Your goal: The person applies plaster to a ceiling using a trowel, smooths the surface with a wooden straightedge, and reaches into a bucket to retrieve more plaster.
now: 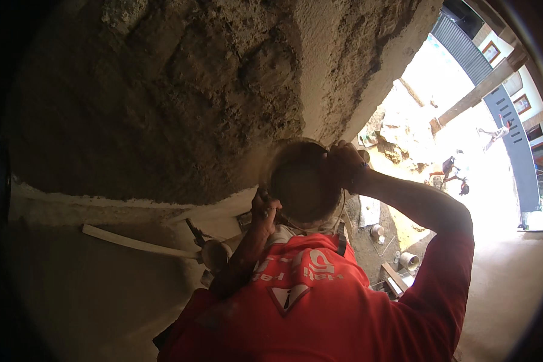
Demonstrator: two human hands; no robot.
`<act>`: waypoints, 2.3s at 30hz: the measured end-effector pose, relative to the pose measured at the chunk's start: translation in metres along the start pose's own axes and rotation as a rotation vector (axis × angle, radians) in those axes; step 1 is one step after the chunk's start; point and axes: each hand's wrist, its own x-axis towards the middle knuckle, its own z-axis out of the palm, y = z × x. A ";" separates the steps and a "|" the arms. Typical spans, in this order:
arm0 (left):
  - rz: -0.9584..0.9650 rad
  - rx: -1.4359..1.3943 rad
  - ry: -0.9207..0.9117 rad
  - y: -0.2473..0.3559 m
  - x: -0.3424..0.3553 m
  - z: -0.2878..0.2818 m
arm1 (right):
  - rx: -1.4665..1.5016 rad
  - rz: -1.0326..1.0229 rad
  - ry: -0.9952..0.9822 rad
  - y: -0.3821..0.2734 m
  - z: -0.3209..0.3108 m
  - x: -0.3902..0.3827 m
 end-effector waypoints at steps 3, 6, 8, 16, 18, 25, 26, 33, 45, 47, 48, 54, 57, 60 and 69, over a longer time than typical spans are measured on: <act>0.048 0.056 -0.055 0.022 -0.006 0.014 | 0.081 -0.040 -0.241 0.008 0.018 0.006; 0.113 0.037 -0.045 0.022 -0.010 0.021 | 0.220 -0.127 -0.246 0.023 0.030 0.003; 0.093 0.043 -0.067 0.028 -0.013 0.023 | 0.351 -0.232 -0.137 0.030 0.029 -0.003; 0.249 0.014 -0.042 0.036 -0.017 0.037 | 0.502 -0.271 -0.217 0.020 0.028 -0.011; 0.222 0.026 -0.024 0.038 -0.021 0.037 | 0.539 -0.177 -0.242 0.021 0.033 -0.012; 0.059 0.048 0.121 0.060 -0.042 0.034 | 0.546 -0.416 0.083 0.044 -0.012 -0.009; 0.027 0.024 0.137 0.066 -0.047 0.035 | 0.537 -0.374 0.007 0.048 -0.026 -0.009; 0.079 -0.071 0.175 0.063 -0.059 0.025 | 0.271 -0.500 -0.100 0.082 -0.101 -0.006; 0.059 -0.204 0.235 0.075 -0.096 0.015 | 0.533 -0.558 -0.105 0.136 -0.232 0.019; 0.025 -0.198 0.243 0.070 -0.098 0.012 | 0.730 -0.297 -0.160 0.144 -0.234 0.045; -0.003 -0.200 0.246 0.063 -0.096 0.008 | 0.695 -0.213 -0.083 0.149 -0.247 0.059; 0.001 -0.182 0.239 0.063 -0.087 0.017 | 0.459 -0.042 0.421 0.177 -0.320 0.013; 0.189 0.259 0.207 0.058 -0.086 0.007 | 0.040 -0.391 0.332 0.169 -0.291 0.013; 0.224 0.185 0.164 0.067 -0.085 0.015 | -0.268 -0.666 0.352 0.136 -0.214 0.016; 0.106 0.195 0.143 0.106 -0.079 0.017 | -0.124 -0.431 0.068 0.032 -0.068 0.025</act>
